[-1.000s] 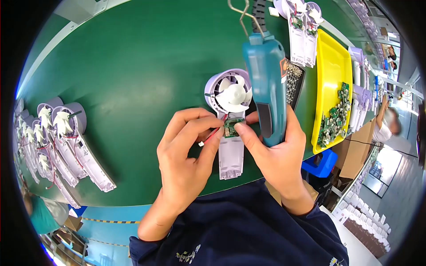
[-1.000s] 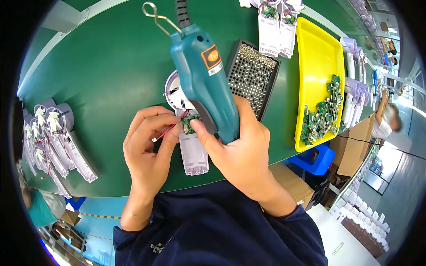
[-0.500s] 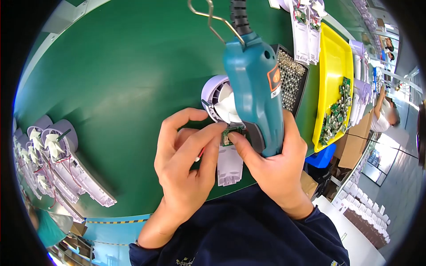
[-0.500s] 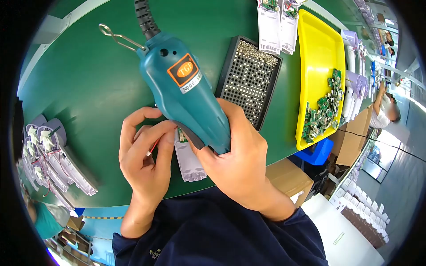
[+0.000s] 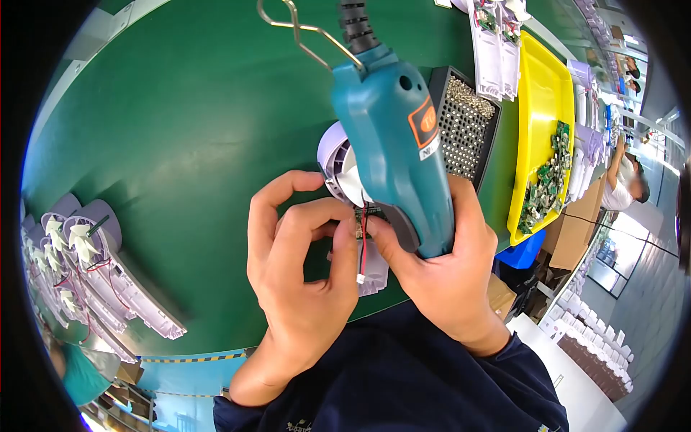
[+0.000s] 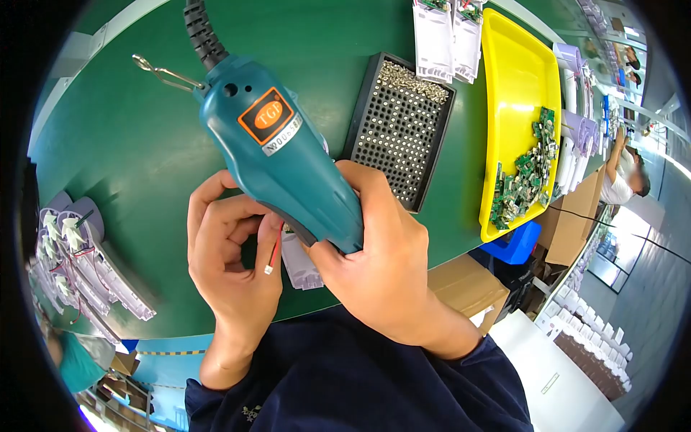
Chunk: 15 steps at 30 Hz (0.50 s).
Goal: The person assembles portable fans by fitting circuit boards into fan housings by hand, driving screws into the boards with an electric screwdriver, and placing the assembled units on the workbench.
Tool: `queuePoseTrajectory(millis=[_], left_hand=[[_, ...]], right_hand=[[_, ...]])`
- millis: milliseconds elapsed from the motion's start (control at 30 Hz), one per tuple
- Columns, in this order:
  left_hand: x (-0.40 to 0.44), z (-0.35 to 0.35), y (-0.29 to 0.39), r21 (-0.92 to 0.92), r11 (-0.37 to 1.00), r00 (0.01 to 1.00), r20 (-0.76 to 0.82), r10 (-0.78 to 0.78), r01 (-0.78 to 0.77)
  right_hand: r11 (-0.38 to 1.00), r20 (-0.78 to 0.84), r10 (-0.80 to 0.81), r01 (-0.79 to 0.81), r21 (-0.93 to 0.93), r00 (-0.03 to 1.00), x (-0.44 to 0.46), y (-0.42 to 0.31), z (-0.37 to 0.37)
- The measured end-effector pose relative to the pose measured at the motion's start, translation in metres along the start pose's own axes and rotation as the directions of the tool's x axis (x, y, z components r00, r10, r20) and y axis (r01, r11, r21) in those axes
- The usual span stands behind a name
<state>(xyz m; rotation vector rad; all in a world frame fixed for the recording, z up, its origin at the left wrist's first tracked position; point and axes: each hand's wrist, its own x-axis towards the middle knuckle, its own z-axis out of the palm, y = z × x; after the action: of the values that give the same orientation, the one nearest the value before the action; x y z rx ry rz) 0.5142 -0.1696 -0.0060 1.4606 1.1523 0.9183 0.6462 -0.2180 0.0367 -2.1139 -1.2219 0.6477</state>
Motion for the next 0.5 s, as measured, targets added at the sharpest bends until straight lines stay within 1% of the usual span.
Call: queuePoseTrajectory(millis=[133,200,267,333,400,433,500], left_hand=[[0.001,0.002,0.001,-0.051,0.999,1.000,-0.012,-0.020,0.019],[-0.001,0.002,0.001,0.001,1.000,1.000,-0.006,-0.014,0.014],[-0.001,0.002,0.002,0.005,1.000,1.000,0.003,-0.013,0.013],[-0.001,0.001,0.003,0.009,1.000,1.000,0.011,-0.010,0.010],[-0.001,-0.001,0.001,0.073,0.997,0.999,0.040,0.015,-0.017],[-0.001,-0.001,0.002,0.073,0.997,0.999,0.041,0.018,-0.021],[0.003,-0.002,0.006,-0.055,0.994,0.995,0.050,-0.087,0.090]], right_hand=[[0.999,-0.010,-0.036,0.036,-0.011,0.999,-0.001,0.003,0.002],[0.999,-0.014,-0.040,0.039,-0.017,0.999,-0.001,0.004,0.003],[0.999,-0.021,-0.041,0.040,-0.023,0.999,-0.001,0.003,0.003],[0.997,-0.011,-0.045,0.044,-0.069,0.999,-0.001,0.000,0.002],[0.997,-0.017,-0.042,0.041,-0.066,0.999,-0.001,-0.003,0.003],[0.997,-0.021,-0.036,0.034,-0.063,0.999,-0.001,-0.005,0.003],[0.999,-0.009,-0.015,0.015,-0.048,1.000,-0.002,-0.006,0.003]])
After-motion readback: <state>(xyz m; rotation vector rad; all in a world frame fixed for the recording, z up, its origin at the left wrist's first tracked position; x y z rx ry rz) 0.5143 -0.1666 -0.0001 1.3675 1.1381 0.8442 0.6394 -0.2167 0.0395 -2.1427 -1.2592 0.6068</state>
